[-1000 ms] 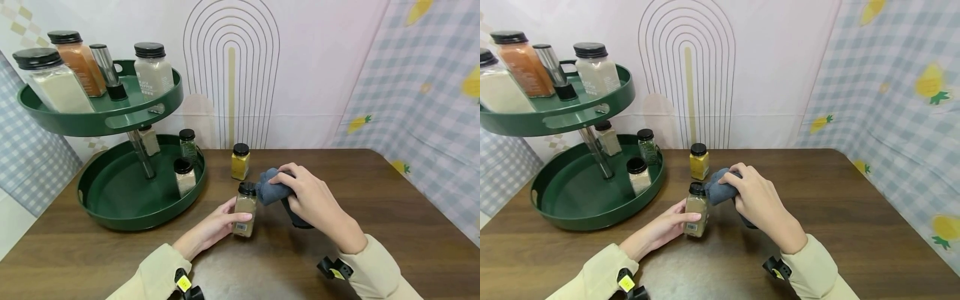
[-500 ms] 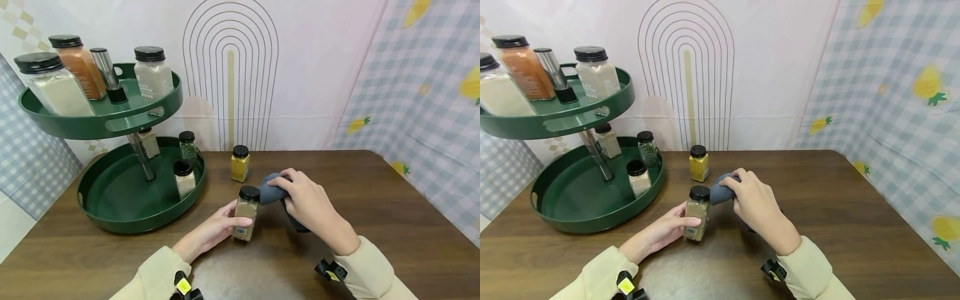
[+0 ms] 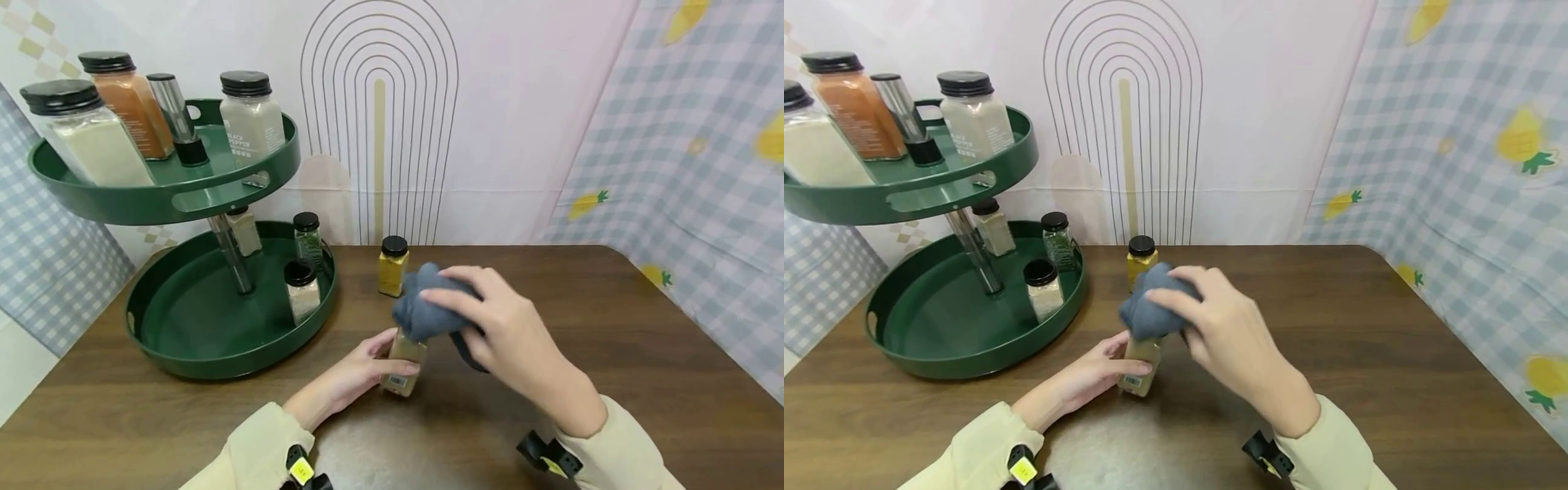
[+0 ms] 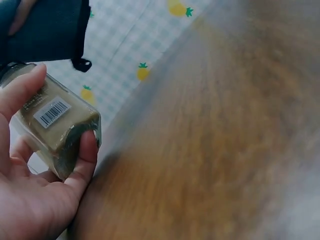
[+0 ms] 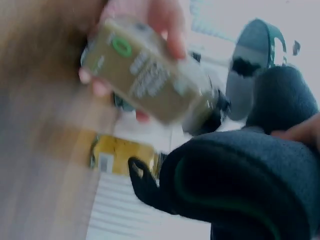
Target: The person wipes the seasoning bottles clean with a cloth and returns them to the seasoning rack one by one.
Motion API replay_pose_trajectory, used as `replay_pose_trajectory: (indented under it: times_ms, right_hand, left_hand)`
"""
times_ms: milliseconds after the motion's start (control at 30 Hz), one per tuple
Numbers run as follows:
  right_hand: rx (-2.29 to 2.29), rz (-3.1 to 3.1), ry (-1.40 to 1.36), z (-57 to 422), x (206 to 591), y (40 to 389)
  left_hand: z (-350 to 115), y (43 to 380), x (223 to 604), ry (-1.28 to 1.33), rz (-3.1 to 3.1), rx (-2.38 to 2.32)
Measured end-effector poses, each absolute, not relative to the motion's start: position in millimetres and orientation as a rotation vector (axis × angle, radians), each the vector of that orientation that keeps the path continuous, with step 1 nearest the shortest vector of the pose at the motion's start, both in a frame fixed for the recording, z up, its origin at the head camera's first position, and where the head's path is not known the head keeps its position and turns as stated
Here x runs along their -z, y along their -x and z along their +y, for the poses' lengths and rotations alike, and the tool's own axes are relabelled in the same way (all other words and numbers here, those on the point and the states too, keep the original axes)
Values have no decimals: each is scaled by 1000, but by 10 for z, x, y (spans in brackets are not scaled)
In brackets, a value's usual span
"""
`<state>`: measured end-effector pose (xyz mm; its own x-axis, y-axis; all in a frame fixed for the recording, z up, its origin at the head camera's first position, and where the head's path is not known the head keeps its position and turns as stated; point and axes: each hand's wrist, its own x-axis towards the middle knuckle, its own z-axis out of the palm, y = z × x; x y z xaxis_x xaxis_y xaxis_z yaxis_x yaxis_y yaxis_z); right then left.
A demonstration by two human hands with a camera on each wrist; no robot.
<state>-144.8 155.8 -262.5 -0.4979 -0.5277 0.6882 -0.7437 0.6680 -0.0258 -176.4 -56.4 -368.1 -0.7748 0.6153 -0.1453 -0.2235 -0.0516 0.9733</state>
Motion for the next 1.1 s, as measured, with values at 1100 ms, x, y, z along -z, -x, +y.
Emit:
replay_pose_trajectory:
  times_ms: [1100]
  right_hand:
    - [-404,-2686,-844,1728,2751,1618]
  left_hand:
    - [-555,1707,3685,-567,1750,-1802]
